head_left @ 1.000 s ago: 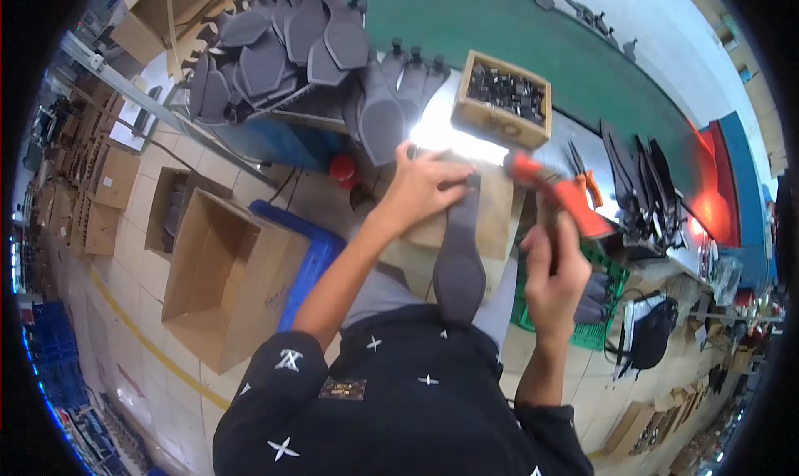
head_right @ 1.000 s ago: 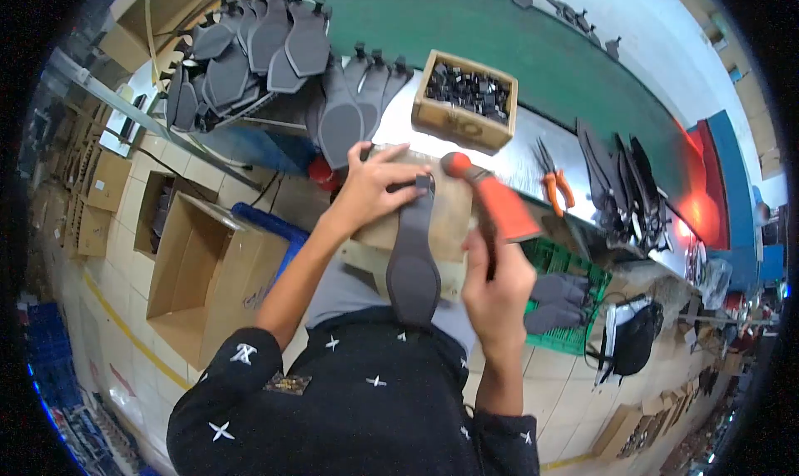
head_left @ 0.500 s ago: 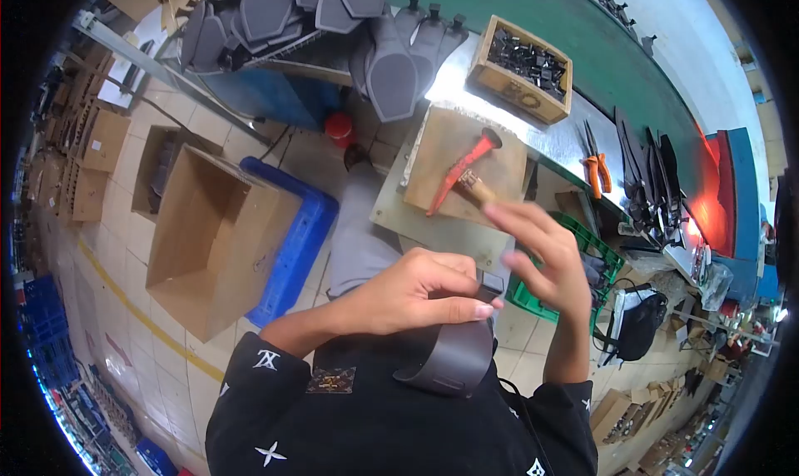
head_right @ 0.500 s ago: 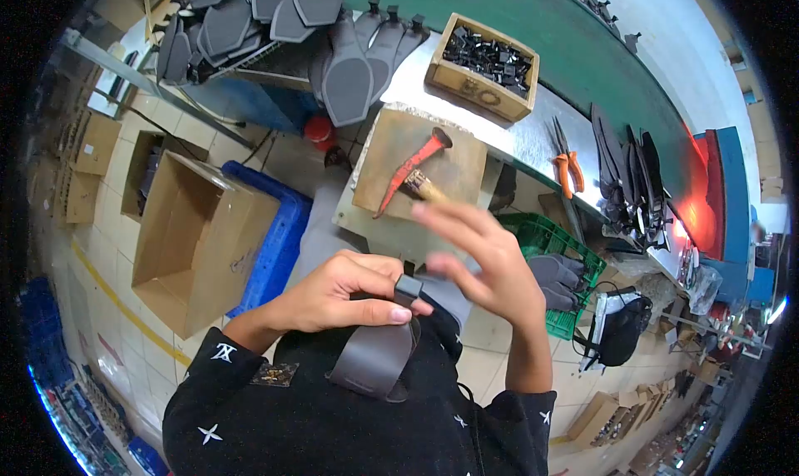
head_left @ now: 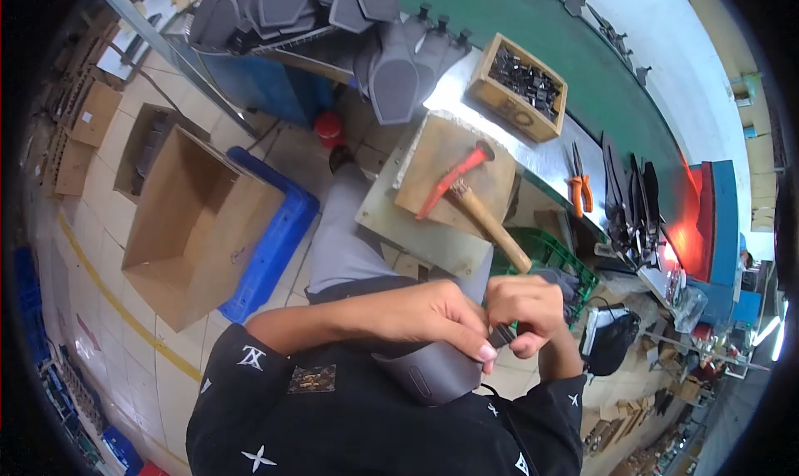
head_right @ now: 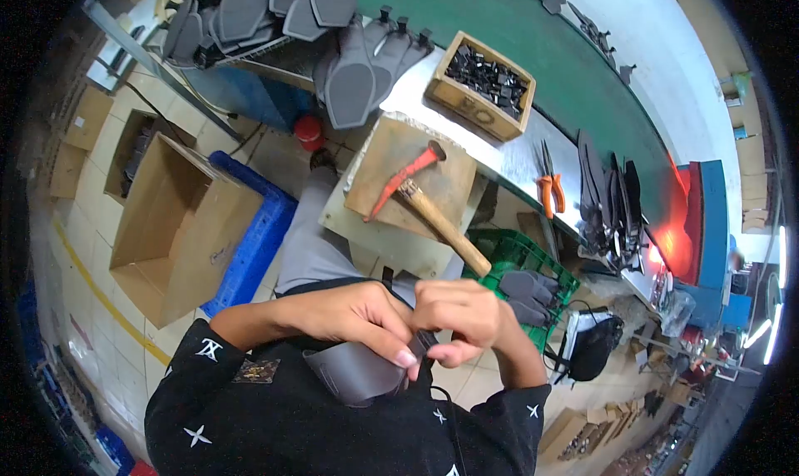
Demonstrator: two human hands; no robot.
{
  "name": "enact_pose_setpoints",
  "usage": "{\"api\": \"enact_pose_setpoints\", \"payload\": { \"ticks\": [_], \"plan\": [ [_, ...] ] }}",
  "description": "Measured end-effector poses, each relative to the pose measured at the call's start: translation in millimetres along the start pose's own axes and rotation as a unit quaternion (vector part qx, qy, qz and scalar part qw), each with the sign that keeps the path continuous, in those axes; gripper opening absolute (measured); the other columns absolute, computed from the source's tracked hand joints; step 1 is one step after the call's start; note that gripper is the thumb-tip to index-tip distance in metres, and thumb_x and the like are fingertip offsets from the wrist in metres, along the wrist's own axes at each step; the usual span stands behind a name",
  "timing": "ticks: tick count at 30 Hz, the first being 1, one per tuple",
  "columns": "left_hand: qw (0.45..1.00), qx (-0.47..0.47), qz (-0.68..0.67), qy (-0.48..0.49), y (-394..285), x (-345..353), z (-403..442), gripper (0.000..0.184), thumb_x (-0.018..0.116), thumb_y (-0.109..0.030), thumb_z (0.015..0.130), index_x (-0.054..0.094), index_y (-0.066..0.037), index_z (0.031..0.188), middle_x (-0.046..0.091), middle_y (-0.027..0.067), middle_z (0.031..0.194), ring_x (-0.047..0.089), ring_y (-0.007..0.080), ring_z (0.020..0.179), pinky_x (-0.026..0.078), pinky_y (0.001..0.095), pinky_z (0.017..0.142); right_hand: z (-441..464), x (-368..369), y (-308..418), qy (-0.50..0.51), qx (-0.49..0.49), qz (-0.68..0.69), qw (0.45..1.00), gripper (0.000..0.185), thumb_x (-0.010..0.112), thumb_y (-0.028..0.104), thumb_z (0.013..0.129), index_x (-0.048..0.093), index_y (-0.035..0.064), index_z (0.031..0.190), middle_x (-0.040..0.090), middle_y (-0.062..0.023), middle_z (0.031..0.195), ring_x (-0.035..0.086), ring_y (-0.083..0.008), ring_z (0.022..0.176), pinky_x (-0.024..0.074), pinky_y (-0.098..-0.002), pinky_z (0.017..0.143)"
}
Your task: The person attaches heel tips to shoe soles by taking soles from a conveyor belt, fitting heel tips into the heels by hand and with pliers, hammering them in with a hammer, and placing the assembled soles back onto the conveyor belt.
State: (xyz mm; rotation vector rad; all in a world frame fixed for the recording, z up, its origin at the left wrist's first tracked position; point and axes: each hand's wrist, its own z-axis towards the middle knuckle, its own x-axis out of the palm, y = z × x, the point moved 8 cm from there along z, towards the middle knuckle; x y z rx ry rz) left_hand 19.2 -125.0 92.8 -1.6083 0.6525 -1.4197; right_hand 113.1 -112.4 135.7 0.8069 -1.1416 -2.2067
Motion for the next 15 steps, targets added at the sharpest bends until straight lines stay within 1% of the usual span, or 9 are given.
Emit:
{"api": "enact_pose_setpoints", "payload": {
  "ticks": [1, 2, 3, 6, 7, 10, 11, 14, 15],
  "plan": [
    [1.0, -0.007, -0.02, 0.02, 1, 5, 2, 0.028, 0.07, -0.025, 0.094, 0.076, 0.002, 0.094, 0.068, 0.0062, 0.085, 0.058, 0.009, 0.085, 0.043, 0.0269, 0.076, -2, 2, 2, -0.009, -0.011, 0.013, 1.0, 0.033, 0.068, 0.024, 0.096, 0.06, -0.0067, 0.087, 0.058, -0.0139, 0.077, 0.054, -0.0326, 0.062, 0.0458, -0.039, 0.056],
    [0.998, -0.015, -0.043, 0.041, 1, 10, 4, 0.028, 0.07, -0.025, 0.094, 0.077, 0.002, 0.094, 0.069, 0.0065, 0.086, 0.059, 0.0088, 0.086, 0.044, 0.0265, 0.076, 0, 3, 8, 0.004, -0.03, 0.015, 0.999, 0.03, 0.072, 0.021, 0.092, 0.061, -0.0064, 0.088, 0.059, -0.0141, 0.08, 0.055, -0.0325, 0.065, 0.0464, -0.0389, 0.056],
    [0.998, -0.019, -0.014, 0.065, 1, 11, 5, 0.024, 0.068, -0.023, 0.095, 0.079, -0.002, 0.098, 0.072, 0.0102, 0.092, 0.065, 0.0166, 0.089, 0.046, 0.029, 0.08, 3, 1, 13, 0.011, -0.026, 0.004, 1.0, 0.029, 0.073, 0.02, 0.091, 0.061, -0.0063, 0.089, 0.06, -0.0145, 0.081, 0.056, -0.0323, 0.067, 0.0468, -0.0386, 0.057],
    [0.998, -0.017, 0.036, 0.056, -3, 11, 10, 0.023, 0.068, -0.022, 0.095, 0.079, -0.001, 0.098, 0.072, 0.0098, 0.091, 0.065, 0.0167, 0.088, 0.047, 0.0304, 0.078, -1, -2, 24, 0.018, -0.001, -0.042, 0.999, 0.028, 0.076, 0.018, 0.087, 0.062, -0.0057, 0.092, 0.061, -0.0154, 0.086, 0.059, -0.032, 0.071, 0.048, -0.0378, 0.059],
    [0.997, -0.022, 0.046, 0.061, -2, 14, 12, 0.022, 0.069, -0.021, 0.095, 0.079, -0.002, 0.098, 0.071, 0.01, 0.089, 0.065, 0.0178, 0.086, 0.047, 0.0319, 0.076, -2, -2, 27, 0.029, -0.01, -0.042, 0.999, 0.028, 0.077, 0.016, 0.086, 0.063, -0.0066, 0.093, 0.061, -0.0153, 0.086, 0.058, -0.0317, 0.071, 0.0481, -0.0376, 0.059],
    [0.994, 0.002, 0.065, 0.088, -8, 21, 19, 0.022, 0.069, -0.022, 0.095, 0.079, -0.002, 0.098, 0.07, 0.0105, 0.086, 0.065, 0.0192, 0.083, 0.046, 0.0321, 0.074, -5, -2, 36, 0.042, -0.017, -0.043, 0.998, 0.027, 0.077, 0.014, 0.085, 0.064, -0.0077, 0.093, 0.059, -0.0151, 0.084, 0.058, -0.0311, 0.07, 0.0474, -0.0368, 0.058],
    [0.994, -0.001, 0.059, 0.096, -6, 24, 20, 0.023, 0.069, -0.022, 0.095, 0.078, -0.002, 0.098, 0.069, 0.0107, 0.085, 0.065, 0.0194, 0.083, 0.046, 0.032, 0.074, -7, -3, 38, 0.039, -0.017, -0.036, 0.998, 0.026, 0.078, 0.012, 0.085, 0.064, -0.0085, 0.092, 0.058, -0.0146, 0.082, 0.057, -0.0299, 0.067, 0.0462, -0.036, 0.055],
    [0.993, -0.014, 0.051, 0.106, -3, 30, 21, 0.023, 0.069, -0.023, 0.095, 0.078, -0.002, 0.098, 0.068, 0.0113, 0.083, 0.065, 0.0197, 0.081, 0.046, 0.0318, 0.073, -12, -2, 43, 0.043, -0.039, -0.041, 0.997, 0.025, 0.077, 0.012, 0.086, 0.064, -0.0084, 0.091, 0.058, -0.0141, 0.079, 0.056, -0.0289, 0.064, 0.045, -0.0356, 0.053],
    [0.993, -0.02, 0.054, 0.106, -3, 32, 21, 0.023, 0.069, -0.024, 0.095, 0.078, -0.002, 0.098, 0.068, 0.0114, 0.083, 0.065, 0.0196, 0.081, 0.046, 0.0318, 0.073, -14, -2, 44, 0.042, -0.037, -0.047, 0.997, 0.028, 0.079, 0.015, 0.085, 0.065, -0.0085, 0.09, 0.058, -0.014, 0.078, 0.057, -0.0289, 0.063, 0.0454, -0.0359, 0.051]
  ]
}}
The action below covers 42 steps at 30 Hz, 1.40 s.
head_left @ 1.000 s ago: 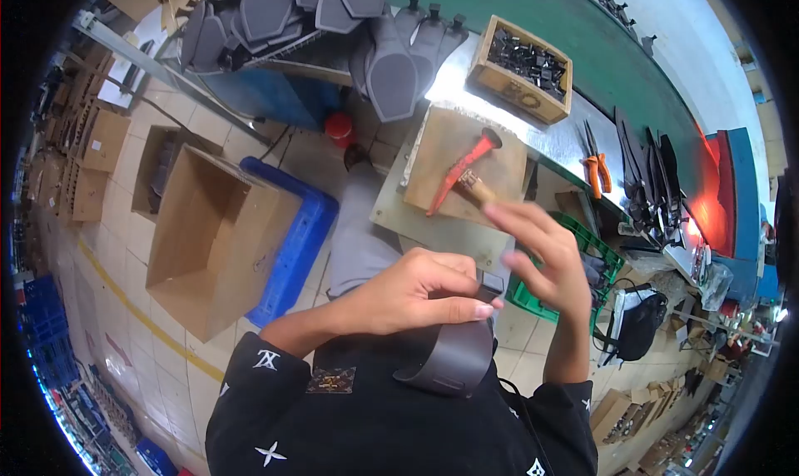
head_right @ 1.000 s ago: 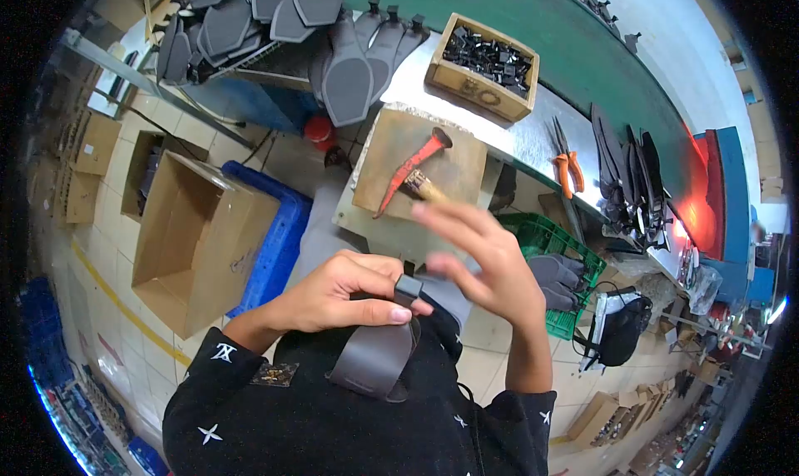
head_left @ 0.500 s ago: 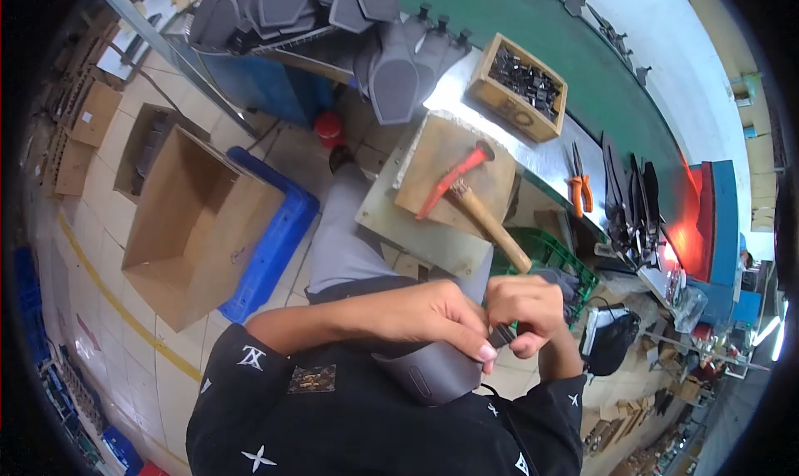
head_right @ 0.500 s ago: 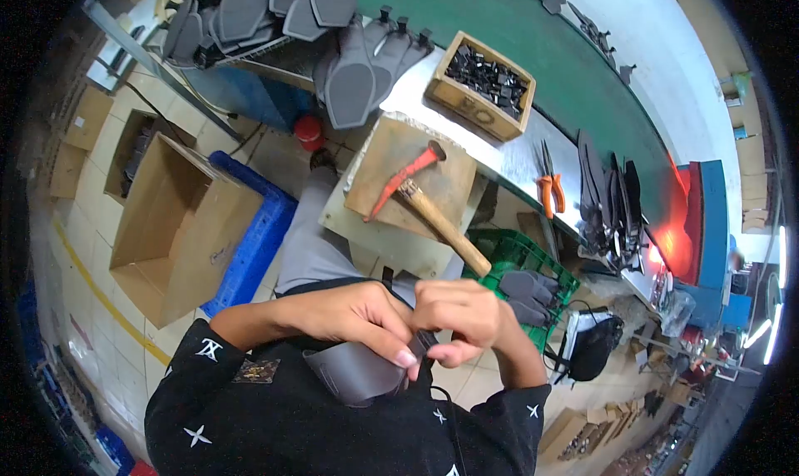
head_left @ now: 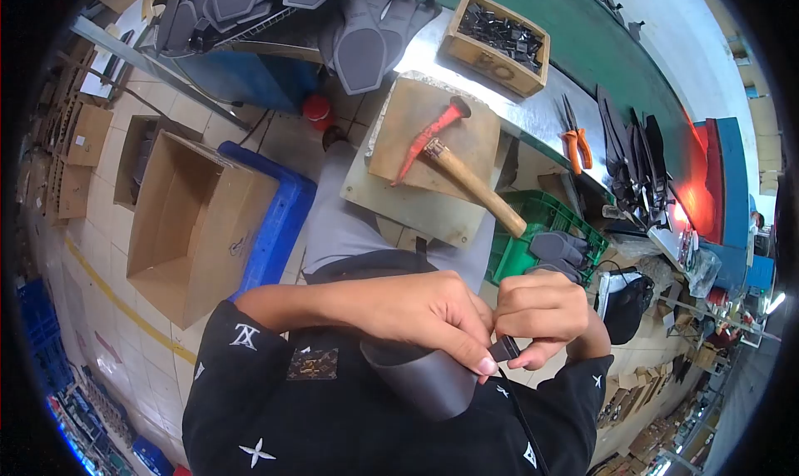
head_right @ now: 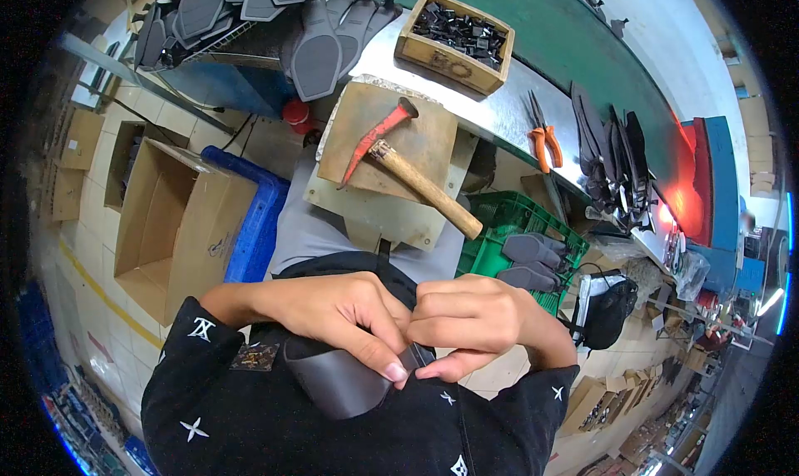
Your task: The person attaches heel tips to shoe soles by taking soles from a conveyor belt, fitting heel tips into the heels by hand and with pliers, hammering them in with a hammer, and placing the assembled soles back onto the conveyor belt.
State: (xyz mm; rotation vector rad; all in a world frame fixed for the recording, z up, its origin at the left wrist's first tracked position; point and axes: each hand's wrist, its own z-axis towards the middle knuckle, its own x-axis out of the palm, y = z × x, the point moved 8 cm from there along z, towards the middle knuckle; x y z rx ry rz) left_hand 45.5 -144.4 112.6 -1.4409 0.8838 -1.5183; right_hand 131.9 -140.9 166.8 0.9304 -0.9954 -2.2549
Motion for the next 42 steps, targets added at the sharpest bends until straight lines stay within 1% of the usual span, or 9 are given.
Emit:
{"api": "enact_pose_setpoints", "payload": {
  "ticks": [7, 11, 17, 25, 29, 34, 39, 41, 42],
  "plan": [
    [0.972, 0.076, 0.157, -0.156, -23, -45, -10, 0.019, 0.074, -0.017, 0.09, 0.074, 0.002, 0.091, 0.069, 0.009, 0.09, 0.064, 0.0172, 0.084, 0.047, 0.03, 0.073, -14, -31, -21, 0.011, 0.119, -0.167, 0.979, 0.059, 0.072, 0.042, 0.09, 0.06, -0.0051, 0.124, 0.065, -0.0147, 0.104, 0.065, -0.0255, 0.082, 0.0539, -0.035, 0.073],
    [0.798, 0.171, 0.381, -0.435, -137, -144, -58, 0.01, 0.069, -0.01, 0.091, 0.071, 0.0, 0.093, 0.073, 0.0098, 0.109, 0.066, 0.0173, 0.104, 0.052, 0.0299, 0.088, -97, -90, -50, -0.243, 0.317, -0.284, 0.872, 0.034, 0.066, 0.016, 0.094, 0.061, 0.0036, 0.125, 0.064, -0.0135, 0.1, 0.066, -0.0245, 0.077, 0.053, -0.0336, 0.069],
    [0.493, 0.026, 0.631, -0.598, -161, -327, -83, 0.074, 0.066, -0.032, 0.096, 0.036, 0.011, 0.147, 0.046, 0.0316, 0.148, 0.05, 0.0337, 0.137, 0.041, 0.038, 0.108, -290, -184, -13, -0.64, 0.371, -0.455, 0.496, 0.023, 0.06, 0.026, 0.1, 0.065, 0.0036, 0.102, 0.07, -0.0146, 0.083, 0.069, -0.0315, 0.077, 0.053, -0.0394, 0.067],
    [0.532, -0.191, 0.702, -0.433, -17, -360, -55, 0.067, 0.063, -0.035, 0.094, 0.044, 0.005, 0.145, 0.029, 0.0281, 0.159, 0.019, 0.0464, 0.15, 0.017, 0.0565, 0.12, -414, -324, -16, -0.465, 0.536, -0.616, 0.341, 0.051, 0.064, 0.043, 0.094, 0.057, 0.0018, 0.123, 0.057, -0.0251, 0.123, 0.062, -0.0433, 0.111, 0.0533, -0.0486, 0.089],
    [0.482, -0.148, 0.71, -0.491, -46, -332, -60, 0.059, 0.066, -0.027, 0.093, 0.049, 0.003, 0.141, 0.026, 0.0287, 0.16, 0.016, 0.0474, 0.15, 0.015, 0.0583, 0.121, -440, -389, -30, -0.522, 0.481, -0.539, 0.454, 0.032, 0.065, 0.027, 0.082, 0.071, -0.0034, 0.091, 0.068, -0.0309, 0.086, 0.068, -0.0466, 0.085, 0.055, -0.0506, 0.077],
    [0.397, -0.015, 0.782, -0.481, -107, -252, -11, 0.064, 0.072, -0.021, 0.087, 0.049, -0.001, 0.143, 0.023, 0.0275, 0.161, 0.013, 0.0473, 0.151, 0.012, 0.0573, 0.122, -309, -380, 4, -0.711, 0.179, -0.063, 0.677, 0.029, 0.068, 0.028, 0.093, 0.062, 0.001, 0.087, 0.048, 0.0008, 0.063, 0.043, -0.0058, 0.047, 0.0344, -0.0273, 0.039],
    [0.669, 0.214, 0.618, -0.354, -120, -127, 104, 0.087, 0.071, -0.03, 0.09, 0.023, -0.002, 0.158, 0.014, 0.0223, 0.166, 0.01, 0.039, 0.154, 0.011, 0.0485, 0.123, -101, -270, 6, -0.62, 0.187, -0.004, 0.762, 0.04, 0.071, 0.038, 0.092, 0.061, 0.0016, 0.106, 0.066, -0.0089, 0.082, 0.065, -0.0154, 0.064, 0.0557, -0.0292, 0.055],
    [0.545, 0.296, 0.69, -0.373, -112, -114, 96, 0.086, 0.075, -0.02, 0.089, 0.024, 0.0, 0.155, 0.024, 0.0242, 0.162, 0.026, 0.0367, 0.15, 0.023, 0.0481, 0.119, -38, -202, -17, -0.461, 0.135, 0.152, 0.864, 0.043, 0.063, 0.032, 0.1, 0.053, -0.0012, 0.126, 0.067, -0.0154, 0.106, 0.068, -0.018, 0.082, 0.0574, -0.0305, 0.068],
    [0.71, 0.361, 0.447, -0.408, -105, -137, 82, 0.072, 0.071, -0.016, 0.093, 0.031, 0.001, 0.15, 0.036, 0.023, 0.153, 0.039, 0.0334, 0.139, 0.033, 0.0444, 0.112, -14, -164, -18, -0.373, 0.107, 0.216, 0.896, 0.05, 0.059, 0.03, 0.103, 0.046, -0.0023, 0.139, 0.064, -0.0191, 0.122, 0.068, -0.0184, 0.096, 0.0567, -0.0288, 0.076]
  ]
}}
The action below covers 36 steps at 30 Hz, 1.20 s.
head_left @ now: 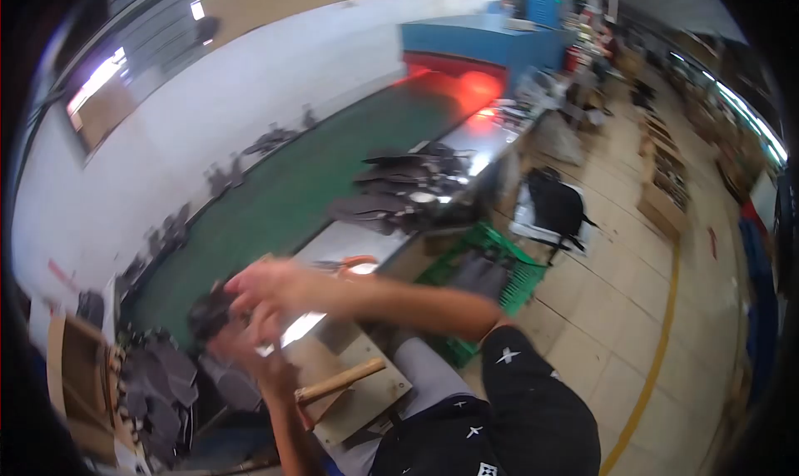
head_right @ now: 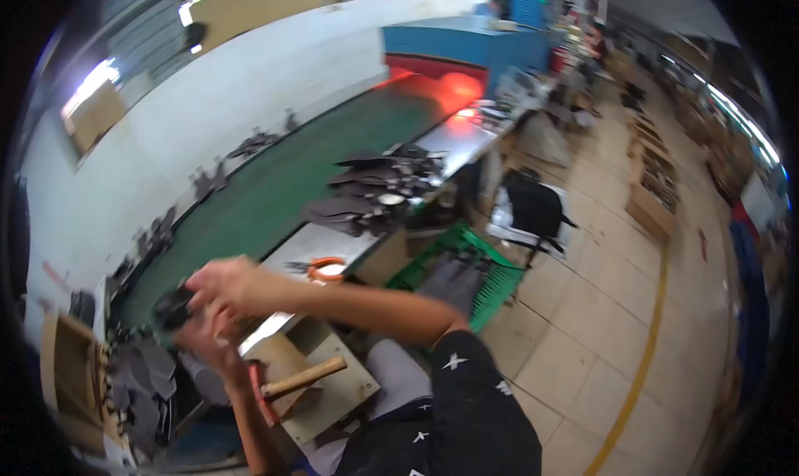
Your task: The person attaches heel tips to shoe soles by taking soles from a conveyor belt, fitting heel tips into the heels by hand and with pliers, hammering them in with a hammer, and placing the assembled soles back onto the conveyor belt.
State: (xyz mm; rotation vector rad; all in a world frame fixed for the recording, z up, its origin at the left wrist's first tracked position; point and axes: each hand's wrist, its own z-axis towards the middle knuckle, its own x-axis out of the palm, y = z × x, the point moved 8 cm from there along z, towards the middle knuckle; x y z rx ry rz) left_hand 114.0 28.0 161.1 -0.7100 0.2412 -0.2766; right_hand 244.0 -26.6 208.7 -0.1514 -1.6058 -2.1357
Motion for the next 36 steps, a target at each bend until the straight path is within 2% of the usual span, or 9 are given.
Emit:
{"api": "enact_pose_setpoints", "payload": {
  "ticks": [3, 7, 9, 12, 17, 19, 27, 32, 36],
  "plan": [
    [0.975, 0.073, 0.153, -0.145, -17, -52, -21, 0.036, 0.06, -0.009, 0.102, 0.046, 0.003, 0.133, 0.06, 0.0155, 0.125, 0.061, 0.0201, 0.106, 0.05, 0.0304, 0.091, -44, 13, -4, -0.227, -0.276, -0.357, 0.863, 0.091, 0.059, 0.054, 0.097, 0.011, 0.0017, 0.154, 0.036, -0.0269, 0.15, 0.043, -0.0352, 0.135, 0.0382, -0.0436, 0.111],
    [0.987, -0.131, -0.007, -0.093, 19, -102, -40, 0.043, 0.062, -0.012, 0.101, 0.046, 0.0, 0.139, 0.058, 0.011, 0.119, 0.057, 0.0158, 0.106, 0.045, 0.0253, 0.092, -84, 3, -144, -0.233, -0.109, -0.694, 0.673, 0.112, 0.069, 0.056, 0.086, 0.004, -0.0022, 0.156, 0.026, -0.03, 0.154, 0.045, -0.0491, 0.132, 0.0479, -0.0498, 0.1],
    [0.981, -0.177, -0.009, -0.075, -6, -111, -41, 0.056, 0.066, -0.011, 0.097, 0.042, -0.006, 0.147, 0.055, 0.0084, 0.119, 0.054, 0.0162, 0.107, 0.042, 0.0263, 0.095, -106, 17, -165, -0.011, 0.143, -0.662, 0.736, 0.098, 0.072, 0.039, 0.086, 0.016, -0.0031, 0.154, 0.05, -0.0306, 0.135, 0.065, -0.0473, 0.101, 0.0566, -0.0503, 0.077],
    [0.979, -0.19, -0.013, -0.076, -16, -127, -52, 0.069, 0.068, -0.006, 0.091, 0.037, -0.008, 0.153, 0.053, 0.0104, 0.125, 0.052, 0.019, 0.114, 0.042, 0.0286, 0.097, -149, -7, -157, -0.091, 0.099, -0.703, 0.698, 0.057, 0.067, 0.017, 0.077, 0.054, 0.0065, 0.132, 0.065, -0.016, 0.069, 0.068, -0.0388, 0.07, 0.053, -0.0498, 0.061],
    [0.956, -0.271, 0.109, -0.036, 21, -66, -77, 0.062, 0.073, -0.018, 0.088, 0.046, 0.001, 0.141, 0.058, 0.0154, 0.126, 0.055, 0.026, 0.117, 0.042, 0.0408, 0.101, -227, -56, -138, -0.227, 0.142, -0.592, 0.76, 0.065, 0.067, 0.008, 0.074, 0.051, 0.0105, 0.137, 0.068, -0.023, 0.088, 0.067, -0.0428, 0.074, 0.0539, -0.0464, 0.064],
    [0.833, -0.189, 0.514, 0.078, 83, -45, -122, 0.064, 0.074, -0.023, 0.088, 0.047, 0.0, 0.142, 0.057, 0.0187, 0.129, 0.049, 0.0324, 0.125, 0.037, 0.0454, 0.105, -247, -41, -123, -0.259, 0.096, -0.521, 0.808, 0.056, 0.068, 0.008, 0.08, 0.054, 0.0056, 0.133, 0.07, -0.0163, 0.087, 0.066, -0.023, 0.063, 0.0501, -0.0339, 0.054],
    [0.953, -0.039, 0.29, 0.077, 120, -20, 21, 0.02, 0.067, -0.005, 0.087, 0.069, -0.002, 0.107, 0.067, 0.0173, 0.102, 0.063, 0.0365, 0.094, 0.049, 0.0429, 0.085, -347, -38, -177, -0.512, 0.217, -0.177, 0.812, 0.02, 0.063, 0.014, 0.098, 0.067, -0.0016, 0.111, 0.046, 0.0068, 0.06, 0.045, -0.0032, 0.055, 0.0337, -0.025, 0.05],
    [0.823, 0.067, 0.452, 0.337, 236, 59, 47, 0.012, 0.066, -0.008, 0.084, 0.072, 0.0, 0.09, 0.067, 0.0164, 0.097, 0.064, 0.0357, 0.098, 0.053, 0.0437, 0.086, -335, -56, -176, -0.482, 0.147, -0.313, 0.805, 0.02, 0.064, 0.014, 0.098, 0.067, -0.0029, 0.108, 0.052, 0.005, 0.061, 0.047, -0.0037, 0.054, 0.0347, -0.0249, 0.05],
    [0.831, 0.063, 0.457, 0.311, 239, 63, 55, 0.012, 0.065, -0.008, 0.084, 0.071, 0.002, 0.082, 0.067, 0.0162, 0.094, 0.066, 0.0342, 0.094, 0.055, 0.044, 0.083, -308, -59, -179, -0.486, 0.037, -0.277, 0.828, 0.015, 0.065, 0.013, 0.098, 0.07, 0.0004, 0.102, 0.05, 0.0064, 0.06, 0.042, -0.0022, 0.046, 0.0304, -0.0227, 0.044]
  ]
}}
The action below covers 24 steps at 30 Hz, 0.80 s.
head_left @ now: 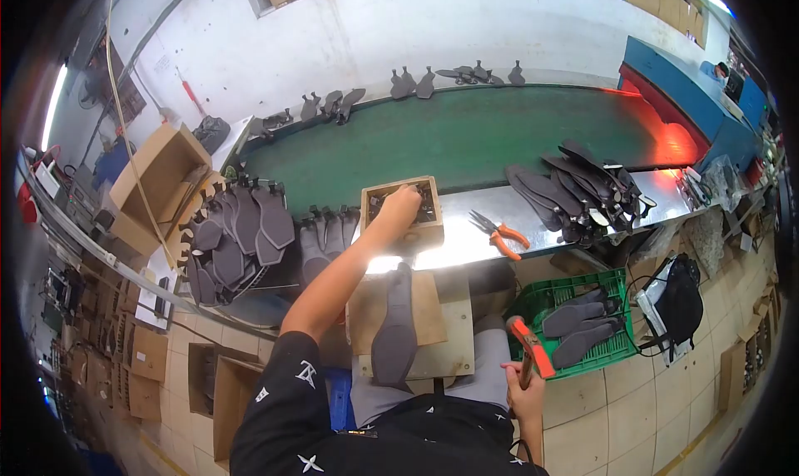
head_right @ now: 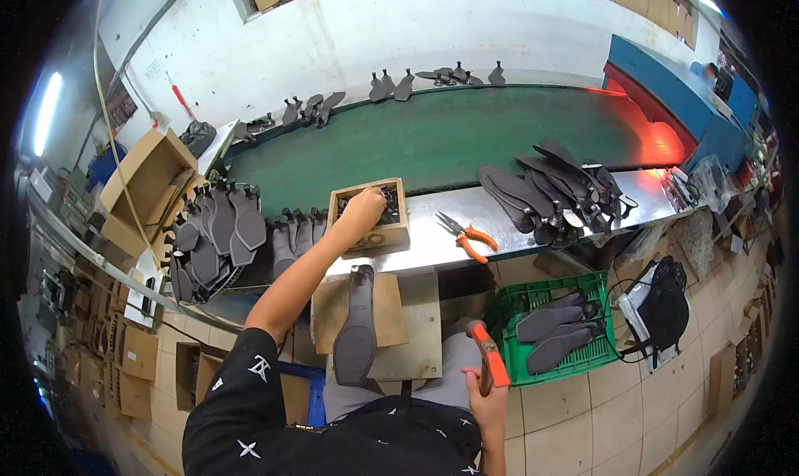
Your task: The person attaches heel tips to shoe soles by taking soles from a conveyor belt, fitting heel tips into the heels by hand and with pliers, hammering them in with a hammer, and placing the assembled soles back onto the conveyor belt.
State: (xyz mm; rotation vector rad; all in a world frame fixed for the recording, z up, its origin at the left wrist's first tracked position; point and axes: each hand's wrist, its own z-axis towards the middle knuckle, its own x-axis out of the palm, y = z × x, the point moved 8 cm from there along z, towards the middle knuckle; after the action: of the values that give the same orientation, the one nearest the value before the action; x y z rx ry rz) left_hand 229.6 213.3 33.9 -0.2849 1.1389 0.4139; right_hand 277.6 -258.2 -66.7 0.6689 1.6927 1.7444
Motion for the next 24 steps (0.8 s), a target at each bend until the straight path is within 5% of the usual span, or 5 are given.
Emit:
{"api": "enact_pose_setpoints", "payload": {
  "ticks": [5, 7, 13, 18, 24],
  "plan": [
    [0.977, -0.04, -0.176, -0.117, 4, -46, -25, 0.015, 0.068, -0.011, 0.087, 0.074, 0.001, 0.094, 0.069, 0.0174, 0.099, 0.066, 0.0363, 0.096, 0.053, 0.0422, 0.083, 41, 13, 53, 0.047, -0.026, -0.046, 0.997, 0.017, 0.067, 0.01, 0.095, 0.073, 0.0017, 0.109, 0.061, 0.0026, 0.078, 0.048, -0.0029, 0.065, 0.039, -0.021, 0.059],
    [0.98, 0.008, -0.176, -0.088, -10, -47, -25, 0.02, 0.068, -0.012, 0.088, 0.074, 0.0, 0.102, 0.069, 0.0173, 0.101, 0.066, 0.0361, 0.098, 0.053, 0.0413, 0.086, 54, 23, 67, 0.057, -0.037, -0.012, 0.998, 0.017, 0.066, 0.009, 0.096, 0.073, 0.002, 0.109, 0.06, 0.0043, 0.077, 0.047, -0.0026, 0.062, 0.0369, -0.0211, 0.056],
    [0.99, -0.077, 0.045, 0.106, 10, 18, 14, 0.015, 0.067, -0.01, 0.086, 0.074, 0.0, 0.095, 0.069, 0.0211, 0.096, 0.066, 0.0394, 0.096, 0.055, 0.0455, 0.087, 62, 45, 84, 0.074, -0.047, 0.037, 0.995, 0.017, 0.064, 0.011, 0.097, 0.071, 0.0023, 0.11, 0.053, 0.0059, 0.066, 0.042, -0.0016, 0.049, 0.0317, -0.0214, 0.045],
    [0.984, -0.057, -0.162, -0.052, 25, -42, -2, 0.02, 0.079, -0.015, 0.078, 0.076, 0.0, 0.091, 0.067, 0.022, 0.086, 0.066, 0.0388, 0.079, 0.051, 0.0443, 0.073, 52, 34, 90, 0.048, -0.075, -0.033, 0.995, 0.017, 0.068, 0.008, 0.093, 0.075, 0.0013, 0.107, 0.063, 0.002, 0.071, 0.045, -0.0024, 0.059, 0.0389, -0.0217, 0.056],
    [0.949, -0.156, -0.274, 0.007, 48, -49, -38, 0.026, 0.08, -0.021, 0.08, 0.076, -0.001, 0.096, 0.068, 0.0191, 0.076, 0.065, 0.0279, 0.066, 0.05, 0.0373, 0.065, 68, 45, 92, 0.073, -0.034, 0.032, 0.996, 0.02, 0.065, 0.01, 0.097, 0.071, 0.0013, 0.114, 0.058, 0.0065, 0.071, 0.042, -0.0003, 0.052, 0.032, -0.0198, 0.047]
  ]
}}
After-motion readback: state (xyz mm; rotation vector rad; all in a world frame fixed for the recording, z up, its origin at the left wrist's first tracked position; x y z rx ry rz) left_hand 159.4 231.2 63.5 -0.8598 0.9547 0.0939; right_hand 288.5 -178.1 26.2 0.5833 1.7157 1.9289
